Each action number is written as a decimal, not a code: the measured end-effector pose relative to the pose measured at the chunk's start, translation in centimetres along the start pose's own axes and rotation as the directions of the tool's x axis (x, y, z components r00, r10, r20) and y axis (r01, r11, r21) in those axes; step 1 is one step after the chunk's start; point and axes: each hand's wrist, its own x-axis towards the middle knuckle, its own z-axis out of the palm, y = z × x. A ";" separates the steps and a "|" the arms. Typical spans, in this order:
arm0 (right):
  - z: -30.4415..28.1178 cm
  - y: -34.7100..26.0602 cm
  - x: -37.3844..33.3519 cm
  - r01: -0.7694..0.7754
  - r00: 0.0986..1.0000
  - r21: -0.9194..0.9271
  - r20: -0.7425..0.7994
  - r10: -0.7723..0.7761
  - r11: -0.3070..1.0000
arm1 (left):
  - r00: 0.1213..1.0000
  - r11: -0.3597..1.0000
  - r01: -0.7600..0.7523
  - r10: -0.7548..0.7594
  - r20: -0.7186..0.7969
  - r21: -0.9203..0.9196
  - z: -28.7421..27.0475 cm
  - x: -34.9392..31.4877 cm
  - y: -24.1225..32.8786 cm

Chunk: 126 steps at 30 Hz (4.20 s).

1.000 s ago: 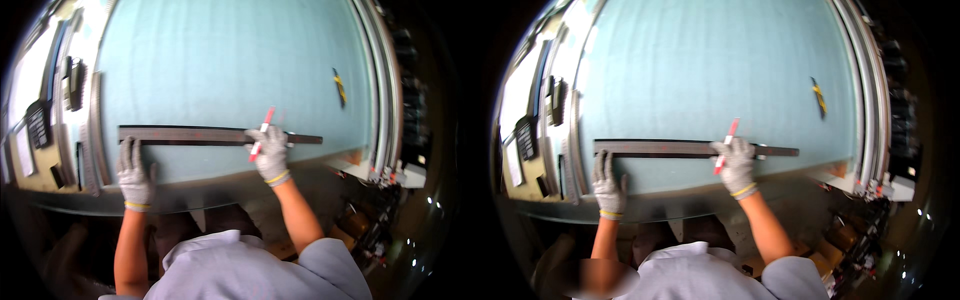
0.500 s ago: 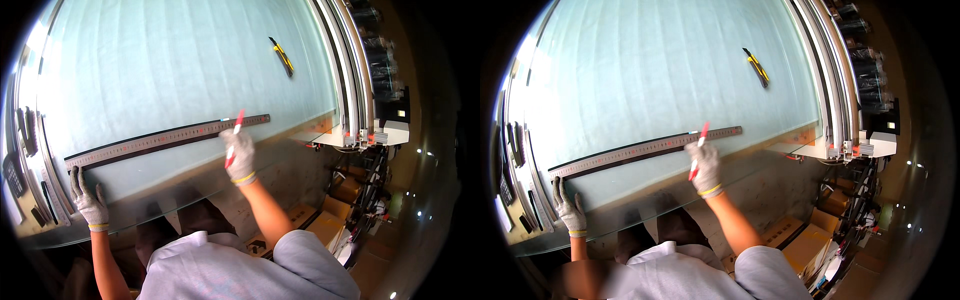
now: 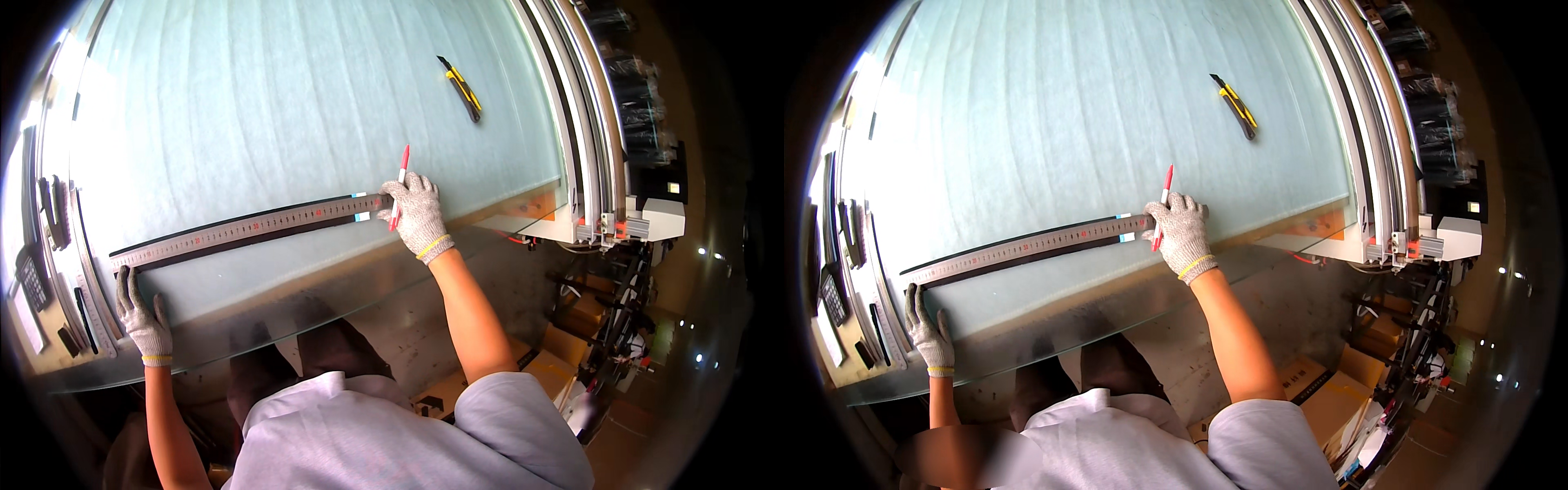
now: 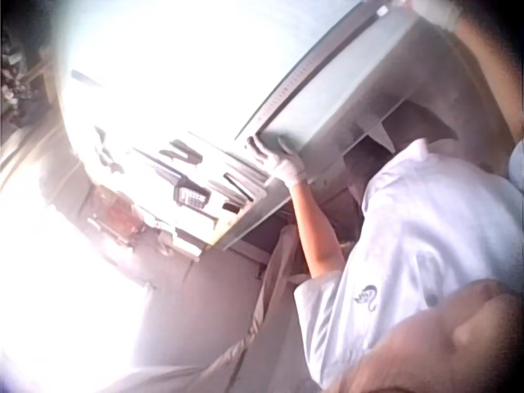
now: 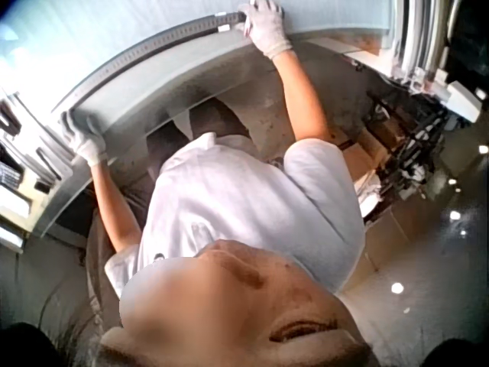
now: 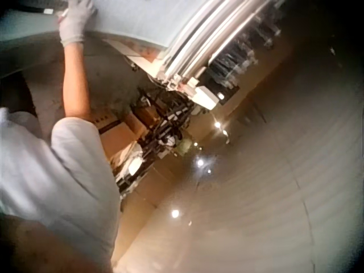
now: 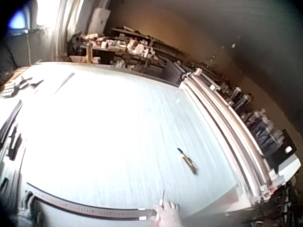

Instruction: The person uses a utility knife and a metal ruler to score and cut a long, dark strip of material on a large glass table. They then measure and mark the strip with a red marker and ruler.

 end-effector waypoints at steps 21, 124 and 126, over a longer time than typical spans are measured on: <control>2.8 3.8 0.9 -0.274 0.948 0.862 0.166 0.273 0.426 | 0.982 0.985 0.173 -0.174 -0.079 -0.021 -0.2 -0.5 0.6; 0.6 -20.7 -8.6 -0.233 0.970 0.972 0.235 0.061 -0.039 | 0.804 0.033 0.594 0.026 0.594 -0.804 -2.8 5.5 12.1; -2.0 -18.6 -8.0 -0.434 0.899 0.897 0.437 0.017 -0.090 | 0.756 -0.040 0.650 0.136 0.640 -0.759 -1.1 5.3 18.4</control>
